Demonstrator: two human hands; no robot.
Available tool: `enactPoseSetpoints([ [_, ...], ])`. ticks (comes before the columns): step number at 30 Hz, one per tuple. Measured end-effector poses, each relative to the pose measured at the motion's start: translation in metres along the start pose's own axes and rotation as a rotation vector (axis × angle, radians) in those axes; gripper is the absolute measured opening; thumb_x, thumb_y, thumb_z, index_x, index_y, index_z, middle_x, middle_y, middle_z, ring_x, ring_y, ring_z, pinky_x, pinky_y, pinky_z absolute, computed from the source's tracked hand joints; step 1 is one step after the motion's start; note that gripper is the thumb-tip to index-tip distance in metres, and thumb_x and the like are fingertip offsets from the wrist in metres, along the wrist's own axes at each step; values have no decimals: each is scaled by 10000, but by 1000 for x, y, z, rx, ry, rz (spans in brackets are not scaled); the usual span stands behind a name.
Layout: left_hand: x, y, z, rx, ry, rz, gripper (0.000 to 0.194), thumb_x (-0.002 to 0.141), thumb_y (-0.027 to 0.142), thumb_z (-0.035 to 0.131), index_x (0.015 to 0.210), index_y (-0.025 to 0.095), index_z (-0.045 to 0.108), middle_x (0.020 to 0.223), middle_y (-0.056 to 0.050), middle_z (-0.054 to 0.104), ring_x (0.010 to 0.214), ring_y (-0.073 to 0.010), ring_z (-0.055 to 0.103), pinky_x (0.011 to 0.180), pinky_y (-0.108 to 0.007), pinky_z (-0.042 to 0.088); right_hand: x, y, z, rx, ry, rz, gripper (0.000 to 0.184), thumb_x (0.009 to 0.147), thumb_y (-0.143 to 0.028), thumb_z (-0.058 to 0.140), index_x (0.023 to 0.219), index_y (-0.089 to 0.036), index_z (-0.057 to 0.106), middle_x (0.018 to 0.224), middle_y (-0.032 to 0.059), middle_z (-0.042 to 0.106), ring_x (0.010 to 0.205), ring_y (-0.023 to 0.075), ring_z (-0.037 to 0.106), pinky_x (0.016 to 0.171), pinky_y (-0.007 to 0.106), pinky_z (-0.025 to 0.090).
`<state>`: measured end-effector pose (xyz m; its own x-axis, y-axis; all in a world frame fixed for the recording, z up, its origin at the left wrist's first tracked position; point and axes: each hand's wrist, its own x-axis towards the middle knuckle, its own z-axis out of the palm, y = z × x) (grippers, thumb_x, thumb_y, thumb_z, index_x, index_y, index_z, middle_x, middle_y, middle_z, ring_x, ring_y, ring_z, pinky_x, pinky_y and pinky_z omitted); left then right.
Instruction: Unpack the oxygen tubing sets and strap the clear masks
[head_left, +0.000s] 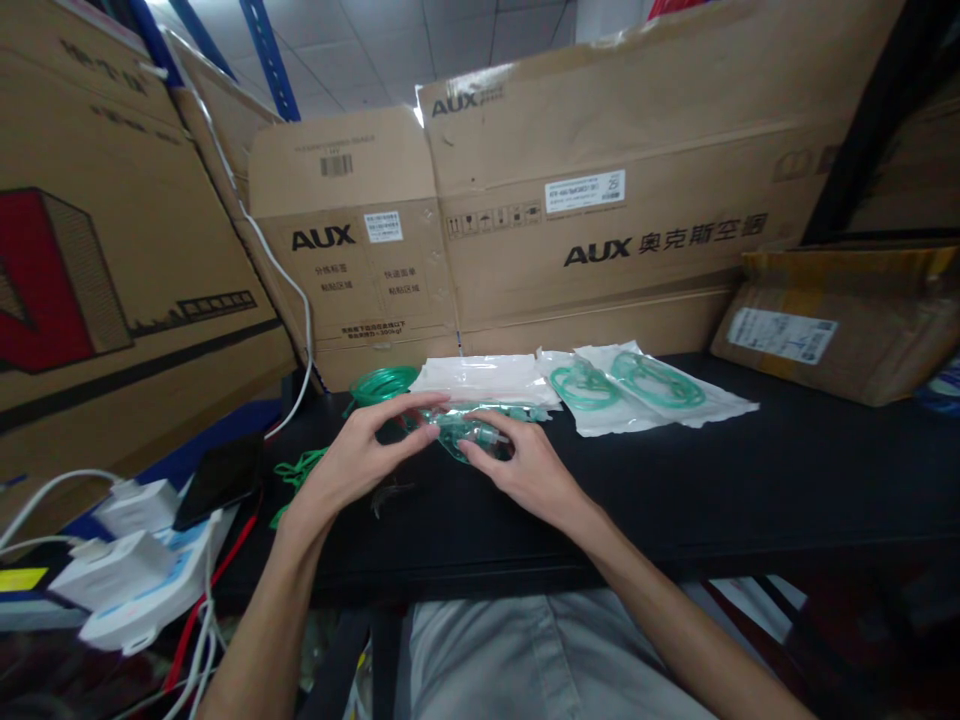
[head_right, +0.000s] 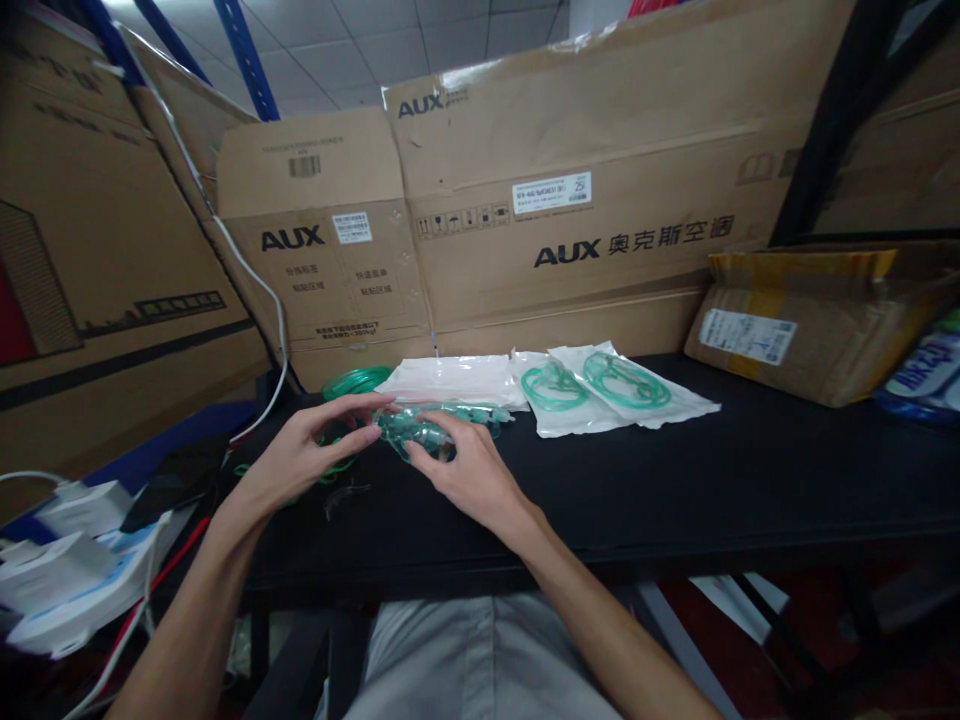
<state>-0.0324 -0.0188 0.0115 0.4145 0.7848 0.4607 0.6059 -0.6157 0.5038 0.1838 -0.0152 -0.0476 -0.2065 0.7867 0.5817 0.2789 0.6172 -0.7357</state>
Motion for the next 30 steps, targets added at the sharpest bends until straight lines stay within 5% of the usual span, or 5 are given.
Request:
enactPoseSetpoints([
  [10, -36, -24, 2, 170, -206, -16, 161, 899, 383, 620, 909, 224, 644, 1153, -38, 697, 1101, -214, 630, 1055, -372, 438, 1, 4, -1, -105, 85, 104, 372, 866, -436, 641, 1131, -192, 731, 882, 29, 733, 632, 156, 567, 652, 275, 460],
  [15, -45, -41, 9, 352, -177, -74, 248, 930, 461, 580, 1035, 251, 659, 1106, -26, 699, 1070, -227, 618, 1115, -433, 349, 0, 3, 0, -119, 81, 123, 402, 857, -446, 646, 1147, -180, 733, 825, 29, 719, 613, 155, 550, 641, 279, 459],
  [23, -47, -49, 9, 491, -222, -154, 362, 921, 558, 556, 1042, 255, 712, 1144, -54, 701, 1088, -270, 617, 977, -414, 439, 0, 3, 0, -101, 67, 106, 371, 865, -435, 639, 1130, -192, 733, 874, 37, 738, 679, 172, 604, 718, 296, 493],
  [30, -47, -45, 7, 532, -248, -97, 184, 921, 391, 606, 1000, 264, 714, 1124, -24, 707, 1042, -240, 605, 989, -396, 410, 0, 2, 1, -86, 44, 106, 373, 868, -421, 639, 1147, -190, 729, 956, 52, 754, 753, 190, 641, 775, 313, 500],
])
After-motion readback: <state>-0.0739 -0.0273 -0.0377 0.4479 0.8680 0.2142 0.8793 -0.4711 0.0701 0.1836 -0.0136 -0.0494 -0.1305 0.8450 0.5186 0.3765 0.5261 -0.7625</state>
